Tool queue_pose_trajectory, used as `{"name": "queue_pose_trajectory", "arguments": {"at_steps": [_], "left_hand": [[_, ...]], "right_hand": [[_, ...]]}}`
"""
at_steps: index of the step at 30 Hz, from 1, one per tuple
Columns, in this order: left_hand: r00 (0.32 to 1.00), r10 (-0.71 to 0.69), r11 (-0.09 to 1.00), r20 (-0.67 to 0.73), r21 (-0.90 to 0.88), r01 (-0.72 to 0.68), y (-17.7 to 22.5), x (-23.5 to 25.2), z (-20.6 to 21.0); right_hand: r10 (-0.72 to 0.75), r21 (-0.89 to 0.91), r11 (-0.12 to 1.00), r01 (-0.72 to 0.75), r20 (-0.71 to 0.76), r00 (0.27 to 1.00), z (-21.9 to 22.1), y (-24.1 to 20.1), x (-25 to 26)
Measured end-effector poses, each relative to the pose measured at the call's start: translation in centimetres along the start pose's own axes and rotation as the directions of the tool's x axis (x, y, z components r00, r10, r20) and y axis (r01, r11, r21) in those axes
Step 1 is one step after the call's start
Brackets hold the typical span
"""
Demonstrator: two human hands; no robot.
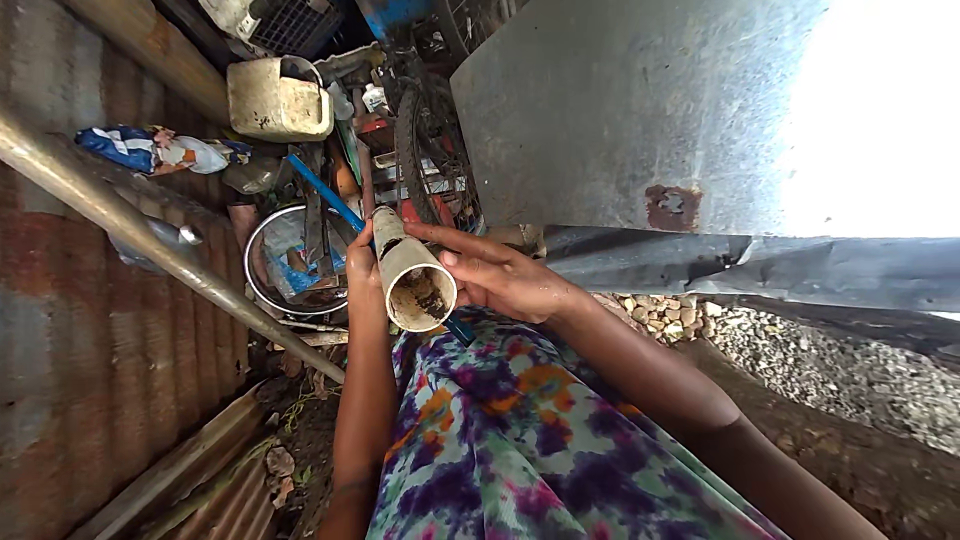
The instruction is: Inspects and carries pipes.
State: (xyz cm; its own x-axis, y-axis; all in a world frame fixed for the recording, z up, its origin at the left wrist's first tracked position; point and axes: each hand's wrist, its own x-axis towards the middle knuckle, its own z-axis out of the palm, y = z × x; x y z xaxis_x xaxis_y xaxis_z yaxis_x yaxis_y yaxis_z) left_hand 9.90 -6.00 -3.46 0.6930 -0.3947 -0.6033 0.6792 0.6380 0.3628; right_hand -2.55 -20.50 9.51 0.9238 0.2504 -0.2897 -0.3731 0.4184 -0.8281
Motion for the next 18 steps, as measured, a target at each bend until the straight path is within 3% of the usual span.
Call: {"name": "queue_pose_trajectory", "arguments": {"at_steps": [2, 4, 8, 14, 18], "left_hand": [[0.991, -0.017, 1.0, -0.136, -0.022, 0.014, 0.2, 0.5, 1.6], [0.985, -0.025, 1.0, -0.173, 0.0, 0.025, 0.1, 1.3, 1.9], [0.999, 0.009, 1.0, 0.046, -0.007, -0.009, -1.3, 5.2, -2.4], [1.0, -0.009, 1.0, 0.017, -0.014, 0.01, -1.5, 6.2, -3.2], [0.998, 0.044, 0.998, -0.054, 0.042, -0.041, -1.4, 6.3, -4.8]], "right_hand": [[-0.004, -0.01, 1.0, 0.004, -0.019, 1.0, -0.3, 0.0, -0.2], [-0.003, -0.021, 1.0, 0.002, -0.04, 0.999, -0.6, -0.1, -0.4], [-0.01, -0.011, 1.0, 0.01, -0.057, 0.998, -1.4, 0.0, -0.5], [0.012, -0.074, 0.997, -0.021, -0.117, 0.993, -3.1, 1.3, -1.7], [0.067, -0.193, 0.973, -0.127, -0.289, 0.955, -6.2, 4.9, -2.5]]}}
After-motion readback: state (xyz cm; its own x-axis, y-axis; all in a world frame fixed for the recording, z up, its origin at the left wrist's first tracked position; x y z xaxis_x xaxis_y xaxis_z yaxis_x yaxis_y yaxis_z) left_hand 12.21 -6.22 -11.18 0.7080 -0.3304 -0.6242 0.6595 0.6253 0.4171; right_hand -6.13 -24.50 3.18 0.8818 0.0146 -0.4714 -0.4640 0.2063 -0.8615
